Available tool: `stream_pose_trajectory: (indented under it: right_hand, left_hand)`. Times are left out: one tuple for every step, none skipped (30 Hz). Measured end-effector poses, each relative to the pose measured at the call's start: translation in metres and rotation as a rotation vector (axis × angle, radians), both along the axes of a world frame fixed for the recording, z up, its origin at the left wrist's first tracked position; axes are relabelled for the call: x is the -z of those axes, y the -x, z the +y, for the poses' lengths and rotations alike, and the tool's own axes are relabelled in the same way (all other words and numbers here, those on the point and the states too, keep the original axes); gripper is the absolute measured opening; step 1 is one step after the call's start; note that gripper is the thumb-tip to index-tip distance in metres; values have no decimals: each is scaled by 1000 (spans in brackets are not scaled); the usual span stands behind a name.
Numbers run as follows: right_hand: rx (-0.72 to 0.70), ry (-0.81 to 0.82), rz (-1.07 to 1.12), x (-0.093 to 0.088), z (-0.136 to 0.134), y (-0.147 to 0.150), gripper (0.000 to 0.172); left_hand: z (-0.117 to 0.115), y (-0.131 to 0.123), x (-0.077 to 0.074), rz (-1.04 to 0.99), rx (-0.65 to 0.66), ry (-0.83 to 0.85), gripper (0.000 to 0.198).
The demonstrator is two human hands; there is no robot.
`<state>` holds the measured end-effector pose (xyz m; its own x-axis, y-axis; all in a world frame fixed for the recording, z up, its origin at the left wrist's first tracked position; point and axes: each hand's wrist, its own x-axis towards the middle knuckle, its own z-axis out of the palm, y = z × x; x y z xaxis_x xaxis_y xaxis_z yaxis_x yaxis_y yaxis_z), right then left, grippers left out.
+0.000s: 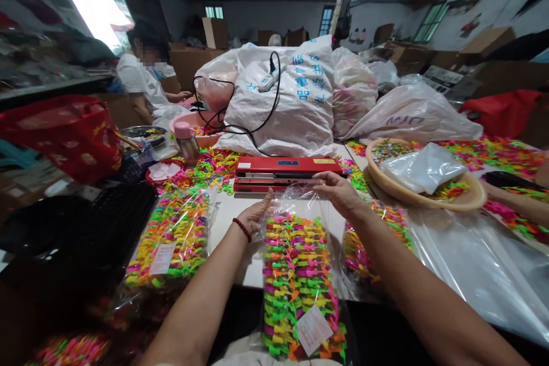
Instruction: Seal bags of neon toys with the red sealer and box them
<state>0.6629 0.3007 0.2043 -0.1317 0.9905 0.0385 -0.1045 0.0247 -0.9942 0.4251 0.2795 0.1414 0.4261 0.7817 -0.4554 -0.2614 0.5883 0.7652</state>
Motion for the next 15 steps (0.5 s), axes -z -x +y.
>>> stream_pose_trajectory:
  right_hand:
    - [-3,4,-4,0,0,0,43]
    - [-3,5,-9,0,0,0,43]
    - [0,4,-17,1,1,0,43]
    - [9,3,-26,2,2,-1,44]
    - [25,1,-32,3,4,-3,45]
    - [52,0,-31,6,6,-5,46]
    - [92,3,-19,8,9,-6,48]
    - [149,14,5,11,12,-8,52]
    - [210,32,39,14,14,-10,55]
    - [259,58,75,17,17,-11,58]
    - [280,94,108,19,19,-11,58]
    - [267,146,128,22,20,-11,56]
    - [224,210,128,25,21,-10,52]
    - [173,280,108,28,22,-9,47]
    - [127,349,74,31,22,-8,42]
  left_hand:
    - [0,-1,1,-82,74,22,50]
    - [-1,-2,2,-128,129,32,42]
    - [-1,-3,4,-137,153,33,37]
    - [-1,-3,6,-117,136,21,33]
    - [0,-4,9,-76,79,-10,30]
    - [1,-4,11,-29,-16,-59,29]
    - [2,-4,13,28,-133,-128,28]
    - [5,-4,16,100,-247,-214,28]
    - [8,-3,18,188,-340,-312,29]
    - [12,-3,20,281,-402,-403,32]
    - [15,-3,22,364,-430,-472,35]
    - [19,-3,23,422,-435,-514,40]
    - [23,-3,25,459,-431,-532,44]
    - [26,-3,26,477,-433,-529,49]
    - [28,-3,27,485,-435,-511,54]
